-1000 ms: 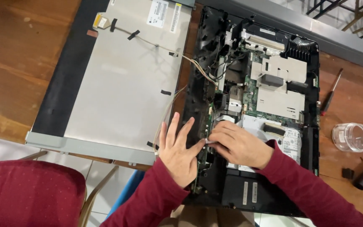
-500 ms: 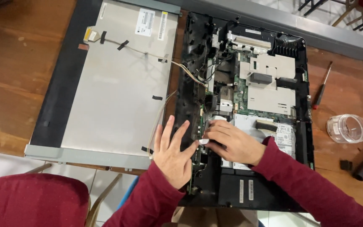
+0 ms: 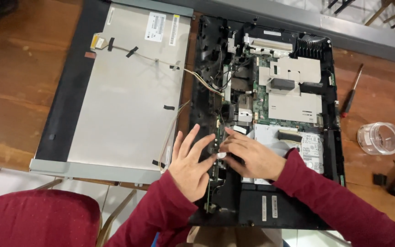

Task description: Removing a hard drive from an all-in-one computer by unscrewing the mounting bracket and pulling the drive from its connector.

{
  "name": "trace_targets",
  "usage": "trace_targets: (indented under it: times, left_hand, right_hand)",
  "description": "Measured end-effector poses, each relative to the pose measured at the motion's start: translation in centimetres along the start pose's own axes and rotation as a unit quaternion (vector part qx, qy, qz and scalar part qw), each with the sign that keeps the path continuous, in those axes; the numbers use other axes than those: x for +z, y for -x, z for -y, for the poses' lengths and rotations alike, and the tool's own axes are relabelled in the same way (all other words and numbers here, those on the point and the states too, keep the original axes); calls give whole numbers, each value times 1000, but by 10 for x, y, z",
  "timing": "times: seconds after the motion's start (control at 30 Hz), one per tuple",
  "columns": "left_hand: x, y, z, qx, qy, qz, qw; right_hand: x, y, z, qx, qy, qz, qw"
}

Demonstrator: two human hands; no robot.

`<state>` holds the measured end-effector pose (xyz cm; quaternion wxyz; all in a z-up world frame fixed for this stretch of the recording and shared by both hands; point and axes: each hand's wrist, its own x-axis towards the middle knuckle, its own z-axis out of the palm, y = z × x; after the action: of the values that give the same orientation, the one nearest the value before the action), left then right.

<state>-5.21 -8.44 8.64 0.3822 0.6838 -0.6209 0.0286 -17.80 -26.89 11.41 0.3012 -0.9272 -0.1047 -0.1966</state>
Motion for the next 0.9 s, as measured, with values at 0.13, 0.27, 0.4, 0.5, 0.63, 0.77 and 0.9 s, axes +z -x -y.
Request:
trace_targets:
  times: [0.13, 0.27, 0.4, 0.5, 0.63, 0.77, 0.9]
  left_hand:
    - [10, 6, 4, -39, 35, -38, 998]
    - [13, 10, 4, -52, 43, -44, 997]
    - [13, 10, 2, -62, 60, -48, 995]
    - [13, 9, 1, -65, 72, -58, 994]
    - [14, 9, 0, -65, 84, -72, 992]
    - [12, 8, -1, -69, 87, -75, 991]
    - [13, 8, -2, -76, 96, -76, 990]
  right_hand:
    - [2, 7, -6, -17, 9, -24, 1000]
    - [-1, 9, -7, -66, 39, -28, 997]
    - [-1, 9, -7, -74, 42, -45, 995]
    - [-1, 10, -5, -67, 46, -46, 996]
    - [1, 12, -7, -64, 58, -42, 995]
    - [0, 10, -4, -69, 73, -35, 994]
    - [2, 9, -5, -114, 112, -39, 986]
